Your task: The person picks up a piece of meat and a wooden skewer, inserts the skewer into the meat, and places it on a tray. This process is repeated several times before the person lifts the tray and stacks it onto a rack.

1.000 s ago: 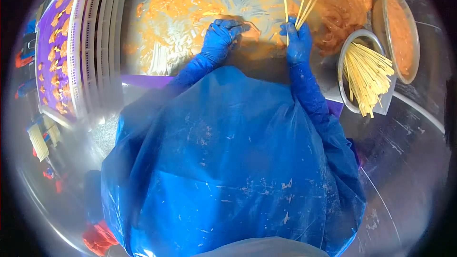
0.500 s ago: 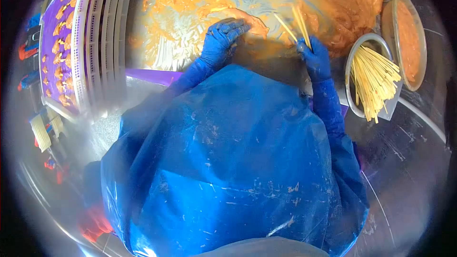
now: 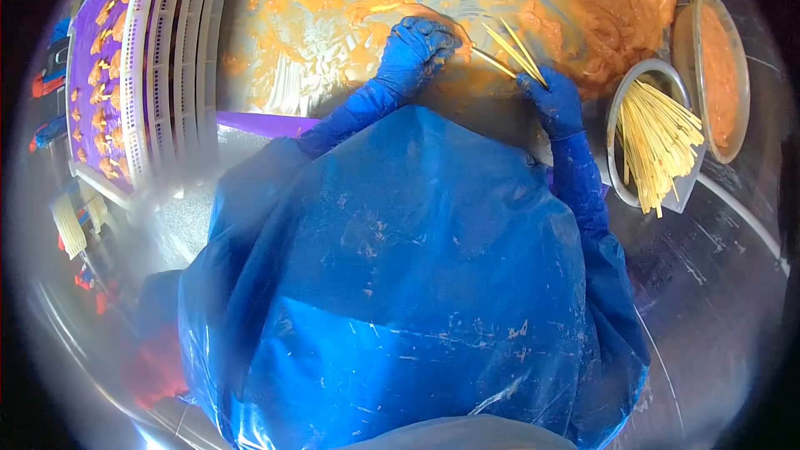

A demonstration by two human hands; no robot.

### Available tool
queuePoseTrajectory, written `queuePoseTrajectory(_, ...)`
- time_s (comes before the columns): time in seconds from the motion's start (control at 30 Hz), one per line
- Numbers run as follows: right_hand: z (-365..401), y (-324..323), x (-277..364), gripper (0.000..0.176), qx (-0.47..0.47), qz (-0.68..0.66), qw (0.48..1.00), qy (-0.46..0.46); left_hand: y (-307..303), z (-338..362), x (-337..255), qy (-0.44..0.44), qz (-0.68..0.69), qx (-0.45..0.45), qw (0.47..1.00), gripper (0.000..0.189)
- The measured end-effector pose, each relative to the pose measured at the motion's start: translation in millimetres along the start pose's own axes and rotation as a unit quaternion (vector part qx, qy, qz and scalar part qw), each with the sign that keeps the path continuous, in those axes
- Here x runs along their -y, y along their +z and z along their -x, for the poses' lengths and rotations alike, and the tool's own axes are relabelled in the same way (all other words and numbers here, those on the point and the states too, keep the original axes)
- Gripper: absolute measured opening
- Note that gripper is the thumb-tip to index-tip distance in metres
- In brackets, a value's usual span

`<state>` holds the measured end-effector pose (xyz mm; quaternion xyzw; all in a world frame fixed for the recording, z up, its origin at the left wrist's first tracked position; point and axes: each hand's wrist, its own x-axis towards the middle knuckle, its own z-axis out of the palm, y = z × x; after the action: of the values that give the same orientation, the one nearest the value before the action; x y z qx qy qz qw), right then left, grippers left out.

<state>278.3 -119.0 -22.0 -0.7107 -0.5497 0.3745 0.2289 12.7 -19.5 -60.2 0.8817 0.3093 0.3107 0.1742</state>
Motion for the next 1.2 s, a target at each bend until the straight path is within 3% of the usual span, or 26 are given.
queuePoseTrajectory(0.33,-9.5,2.7,-1.5,0.028,0.043,0.013,0.999,0.001,-1.1,-2.5,-6.5,-0.041,0.003,-0.001,0.999,0.026)
queuePoseTrajectory(0.5,-11.9,13.4,4.1,0.025,0.029,-0.055,0.997,-0.036,-2.4,-3.8,-10.8,-0.060,0.000,0.005,0.998,0.027)
queuePoseTrajectory(0.7,-8.3,18.1,16.5,0.026,0.021,-0.089,0.996,-0.001,-6.7,-4.4,-8.5,-0.061,0.007,0.028,0.998,0.028)
queuePoseTrajectory(0.77,-8.0,16.0,17.9,0.025,0.010,-0.079,0.997,-0.009,-8.6,-2.7,-1.7,-0.098,0.015,-0.053,0.994,0.029)
queuePoseTrajectory(0.9,-8.7,16.6,16.1,0.024,0.023,-0.076,0.997,-0.001,-28.0,-8.2,1.7,-0.100,0.026,0.032,0.994,0.024)
queuePoseTrajectory(1.2,-14.4,22.3,15.5,0.023,0.031,-0.070,0.997,-0.003,-17.0,-2.5,2.6,-0.115,0.037,0.007,0.993,0.027)
